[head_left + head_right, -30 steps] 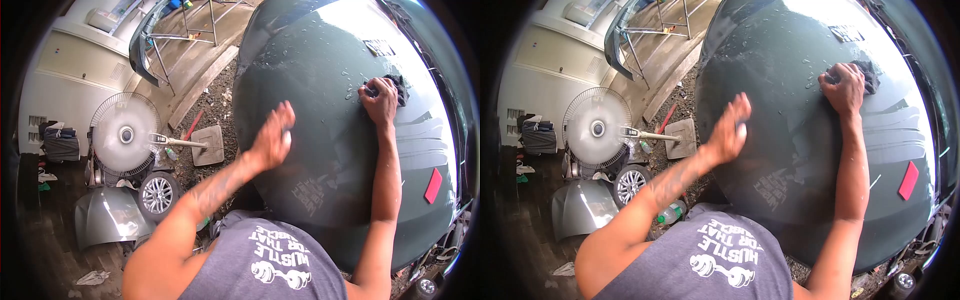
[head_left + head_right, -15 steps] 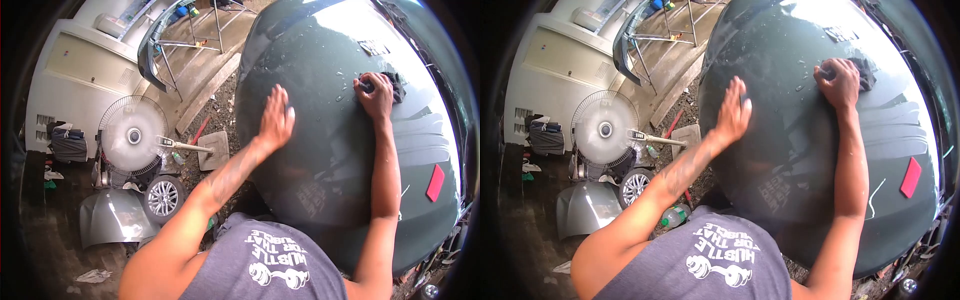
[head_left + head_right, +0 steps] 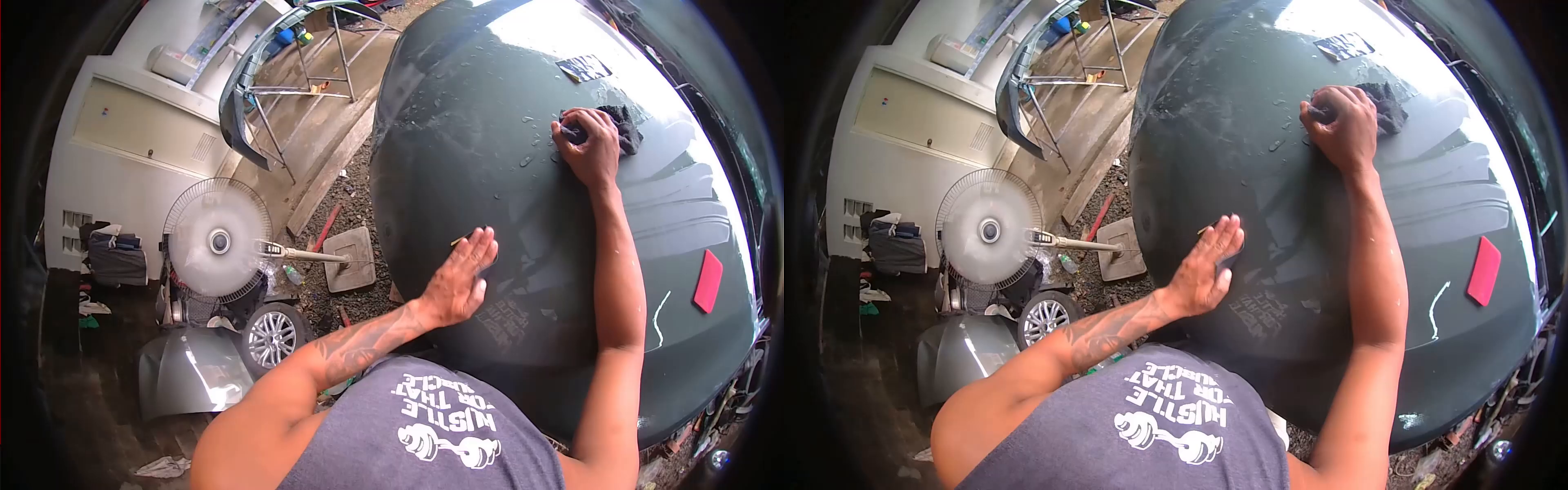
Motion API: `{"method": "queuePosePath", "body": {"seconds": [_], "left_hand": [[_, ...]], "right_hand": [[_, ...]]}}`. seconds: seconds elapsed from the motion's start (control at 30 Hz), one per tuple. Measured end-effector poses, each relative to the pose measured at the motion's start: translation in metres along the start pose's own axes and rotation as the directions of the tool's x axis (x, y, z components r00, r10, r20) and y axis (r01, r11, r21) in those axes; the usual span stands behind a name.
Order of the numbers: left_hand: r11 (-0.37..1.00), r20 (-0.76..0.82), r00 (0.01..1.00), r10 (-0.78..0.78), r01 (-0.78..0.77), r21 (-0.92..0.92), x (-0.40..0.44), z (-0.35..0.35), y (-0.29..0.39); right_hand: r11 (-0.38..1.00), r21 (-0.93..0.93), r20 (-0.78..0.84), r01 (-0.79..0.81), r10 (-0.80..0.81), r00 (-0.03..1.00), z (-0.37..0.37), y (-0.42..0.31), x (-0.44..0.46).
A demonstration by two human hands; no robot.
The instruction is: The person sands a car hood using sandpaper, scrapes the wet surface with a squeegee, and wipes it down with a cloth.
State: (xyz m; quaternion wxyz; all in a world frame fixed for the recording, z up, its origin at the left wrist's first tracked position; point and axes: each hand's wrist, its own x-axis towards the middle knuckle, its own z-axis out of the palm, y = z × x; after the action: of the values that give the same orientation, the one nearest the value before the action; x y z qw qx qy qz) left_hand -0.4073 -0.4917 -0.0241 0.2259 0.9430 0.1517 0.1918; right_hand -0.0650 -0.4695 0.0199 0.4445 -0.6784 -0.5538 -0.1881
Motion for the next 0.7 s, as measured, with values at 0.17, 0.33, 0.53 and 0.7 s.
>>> {"method": "queuePosePath", "body": {"seconds": [0.17,0.33,0.53,0.7], "left_hand": [[0.976,-0.192,0.969,-0.153,0.178,0.123,0.095,-0.017,-0.092],[0.99,0.072,0.997,0.002,-0.012,0.141,0.009,-0.006,-0.005],[0.956,-0.228,0.952,-0.204,0.244,0.164,0.085,-0.026,-0.123],[0.997,0.105,0.994,-0.029,0.037,-0.074,0.002,-0.024,-0.042]], "right_hand": [[0.999,-0.045,0.046,-0.029,0.031,0.998,0.002,0.004,0.0],[0.998,-0.05,0.067,-0.031,0.034,0.997,0.002,0.003,0.001],[0.997,-0.066,0.082,-0.035,0.04,0.996,0.001,0.004,-0.006],[0.999,-0.045,0.057,-0.02,0.022,0.998,0.002,0.001,0.001]]}}
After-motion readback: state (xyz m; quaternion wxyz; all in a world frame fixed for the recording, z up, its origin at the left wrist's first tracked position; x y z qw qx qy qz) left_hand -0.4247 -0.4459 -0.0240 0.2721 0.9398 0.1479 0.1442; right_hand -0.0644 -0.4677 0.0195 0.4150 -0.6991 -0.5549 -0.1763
